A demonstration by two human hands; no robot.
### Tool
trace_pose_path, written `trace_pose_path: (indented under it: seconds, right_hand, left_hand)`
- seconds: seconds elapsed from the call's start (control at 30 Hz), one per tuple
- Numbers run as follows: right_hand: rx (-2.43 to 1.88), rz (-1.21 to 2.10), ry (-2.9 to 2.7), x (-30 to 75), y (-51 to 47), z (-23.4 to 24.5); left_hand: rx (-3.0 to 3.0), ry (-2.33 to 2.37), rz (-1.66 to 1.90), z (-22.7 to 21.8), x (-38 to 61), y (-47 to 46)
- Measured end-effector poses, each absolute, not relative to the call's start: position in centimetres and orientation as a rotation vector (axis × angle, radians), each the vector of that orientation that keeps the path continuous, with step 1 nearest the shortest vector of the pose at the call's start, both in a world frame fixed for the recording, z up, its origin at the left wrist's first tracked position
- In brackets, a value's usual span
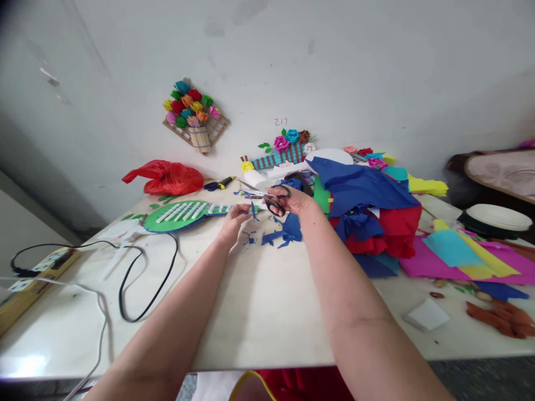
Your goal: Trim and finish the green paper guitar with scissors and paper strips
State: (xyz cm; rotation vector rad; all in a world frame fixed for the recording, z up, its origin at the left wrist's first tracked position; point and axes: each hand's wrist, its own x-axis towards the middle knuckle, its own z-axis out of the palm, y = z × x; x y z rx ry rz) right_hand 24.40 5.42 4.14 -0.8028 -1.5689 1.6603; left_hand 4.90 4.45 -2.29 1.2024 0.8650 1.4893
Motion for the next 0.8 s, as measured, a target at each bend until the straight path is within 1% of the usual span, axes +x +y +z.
trace_pose_path:
  seconds: [0.07, 0.2, 0.27, 0.37, 0.5, 0.7, 0.8]
  right_hand:
    - [-0.777, 1.686, -1.579, 24.24, 5.38, 4.14]
    - [-0.728, 1.708, -1.536, 24.35, 5.47, 3.99]
    - [-0.728, 1.722, -1.519, 24.46, 5.53, 3.87]
    - [-0.733, 1.723, -1.523, 24.6, 5.61, 3.67]
    - [-0.771, 1.722, -1.555, 24.64, 5.6, 3.56]
    - [-0.901, 1.769, -1.657, 24.45, 5.33, 3.92]
    - [-0.902, 1.77, -1.722, 24.53, 5.3, 4.04]
  left_hand:
    - [1.3, 0.839, 1.422, -2.21, 4.63, 4.31]
    - [1.479, 0.748, 1.15, -1.97, 4.31, 3.69]
    - [1.514, 0.765, 1.109, -1.9, 4.24, 3.5]
    - [1.383, 0.813, 1.254, -1.89, 4.09, 3.63]
    - [1.1, 0.667, 1.403, -1.84, 3.95, 4.09]
    - [0.936, 0.6, 1.509, -1.68, 4.26, 4.34]
    - [0.983, 0.573, 1.445, -1.85, 4.14, 4.45]
